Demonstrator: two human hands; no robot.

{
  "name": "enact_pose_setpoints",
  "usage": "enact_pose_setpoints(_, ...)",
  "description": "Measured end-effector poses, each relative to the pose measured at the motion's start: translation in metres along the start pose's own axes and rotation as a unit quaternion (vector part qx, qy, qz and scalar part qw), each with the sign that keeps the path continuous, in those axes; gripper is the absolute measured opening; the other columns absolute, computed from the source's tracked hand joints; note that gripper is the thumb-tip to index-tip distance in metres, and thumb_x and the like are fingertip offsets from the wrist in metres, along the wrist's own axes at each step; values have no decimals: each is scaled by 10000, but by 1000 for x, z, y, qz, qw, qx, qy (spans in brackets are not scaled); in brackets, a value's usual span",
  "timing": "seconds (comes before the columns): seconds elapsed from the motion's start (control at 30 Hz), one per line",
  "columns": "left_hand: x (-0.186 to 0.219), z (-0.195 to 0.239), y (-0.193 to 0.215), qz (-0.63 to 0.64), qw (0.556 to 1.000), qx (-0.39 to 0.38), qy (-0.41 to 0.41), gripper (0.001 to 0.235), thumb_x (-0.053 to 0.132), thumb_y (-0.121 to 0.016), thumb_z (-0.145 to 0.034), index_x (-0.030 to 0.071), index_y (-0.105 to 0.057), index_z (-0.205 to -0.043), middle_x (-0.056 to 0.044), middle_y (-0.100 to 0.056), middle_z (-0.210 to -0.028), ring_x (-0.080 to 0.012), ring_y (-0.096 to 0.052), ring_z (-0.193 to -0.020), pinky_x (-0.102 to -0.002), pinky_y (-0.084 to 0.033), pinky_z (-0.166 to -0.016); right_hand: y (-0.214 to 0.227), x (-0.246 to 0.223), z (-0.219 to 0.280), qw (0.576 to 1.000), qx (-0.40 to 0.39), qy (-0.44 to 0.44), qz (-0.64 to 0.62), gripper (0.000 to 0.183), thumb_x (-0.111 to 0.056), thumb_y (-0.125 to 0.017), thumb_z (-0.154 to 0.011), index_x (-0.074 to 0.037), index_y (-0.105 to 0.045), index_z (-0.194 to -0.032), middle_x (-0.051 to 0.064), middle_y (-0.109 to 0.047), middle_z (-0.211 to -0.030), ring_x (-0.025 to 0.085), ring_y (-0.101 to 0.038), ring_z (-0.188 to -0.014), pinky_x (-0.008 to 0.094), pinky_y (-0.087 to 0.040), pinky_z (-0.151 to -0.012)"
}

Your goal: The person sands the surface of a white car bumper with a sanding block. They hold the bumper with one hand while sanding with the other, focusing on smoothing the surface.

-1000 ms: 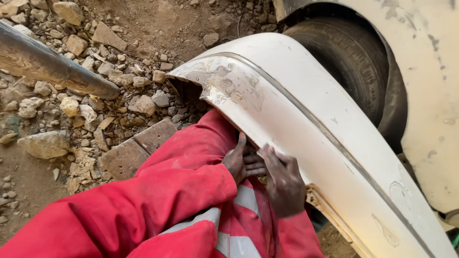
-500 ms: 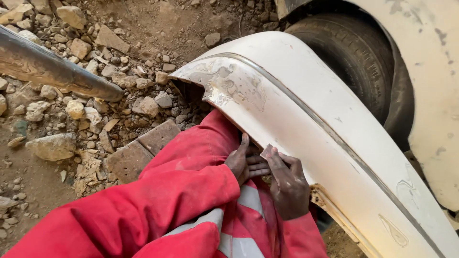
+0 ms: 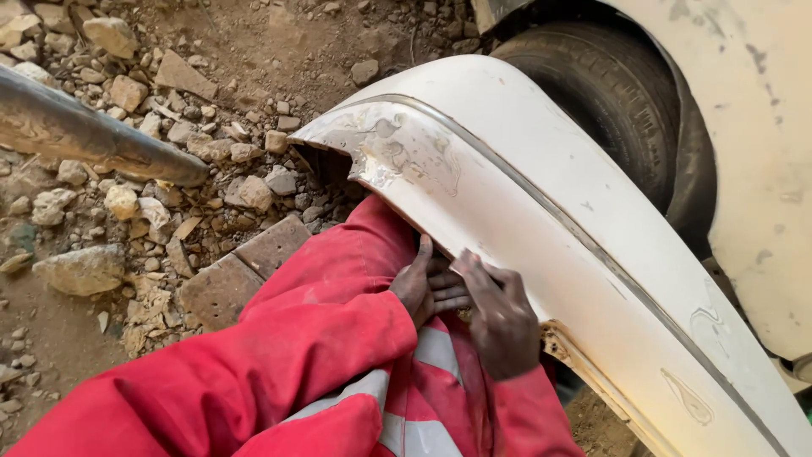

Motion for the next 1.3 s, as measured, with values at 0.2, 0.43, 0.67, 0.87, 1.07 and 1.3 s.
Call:
enact_pose_setpoints(0.2, -34, -56, 38, 6, 999, 26, -27, 826, 848, -651, -998, 39, -678, -1162, -31, -589, -805, -257, -699, -678, -432, -699, -598, -40, 1, -31, 997, 62, 42, 14, 444, 104, -639, -963, -64, -831, -1326, 113, -838, -1360, 278, -762, -1226, 301, -592, -1129)
enact_pose_setpoints(0.43, -12, -24, 16, 9, 998, 39, -42, 736, 665, -705, -1066, -63, -707, -1174, -291, -768, -967, -455, -792, -849, -635, -692, -792, -60, 2, -43, 998, 51, 48, -1, 400, 36, -711, -960, -70, -840, -1324, 110, -848, -1308, 276, -748, -1175, 358, -626, -1057)
enact_pose_setpoints(0.67, 0, 2, -7, 7, 999, 49, 11, 1019, 844, -519, -871, 21, -666, -1454, -286, -771, -1327, -458, -774, -1138, -548, -663, -958, 1, -5, -1, 998, -52, 23, -8, 672, 197, -540, -858, 19, -699, -1486, 153, -744, -1513, 320, -671, -1201, 437, -661, -1009)
enact_pose_setpoints(0.87, -15, -25, 6, 18, 997, 28, -75, 703, 712, -664, -1064, 14, -707, -1138, -227, -794, -1033, -402, -825, -911, -588, -702, -799, -81, 4, -42, 999, 28, 45, 6, 470, 22, -682, -965, -109, -802, -1400, 76, -808, -1426, 244, -720, -1244, 310, -583, -1140)
enact_pose_setpoints(1.07, -15, -21, 11, 20, 997, 56, -41, 687, 729, -641, -1070, 47, -718, -1111, -224, -808, -1000, -392, -825, -844, -609, -702, -772, -52, 4, -41, 997, 5, 76, -17, 554, 60, -633, -925, -114, -783, -1430, 49, -792, -1458, 241, -718, -1272, 297, -573, -1152)
enact_pose_setpoints(1.3, -15, -18, 10, 9, 1000, 13, -16, 1102, 905, -627, -982, -11, -518, -1586, -352, -739, -1337, -504, -772, -1220, -655, -627, -1039, -22, 18, 12, 999, -18, 39, 9, 504, -21, -660, -965, -136, -782, -1440, 40, -791, -1467, 218, -726, -1236, 314, -576, -1113)
Point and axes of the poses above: each hand's wrist, its own z-axis away from the middle knuckle, its own y-axis out of the back of the hand, x = y × z, the point moved 1 cm from there along -z, towards the middle knuckle
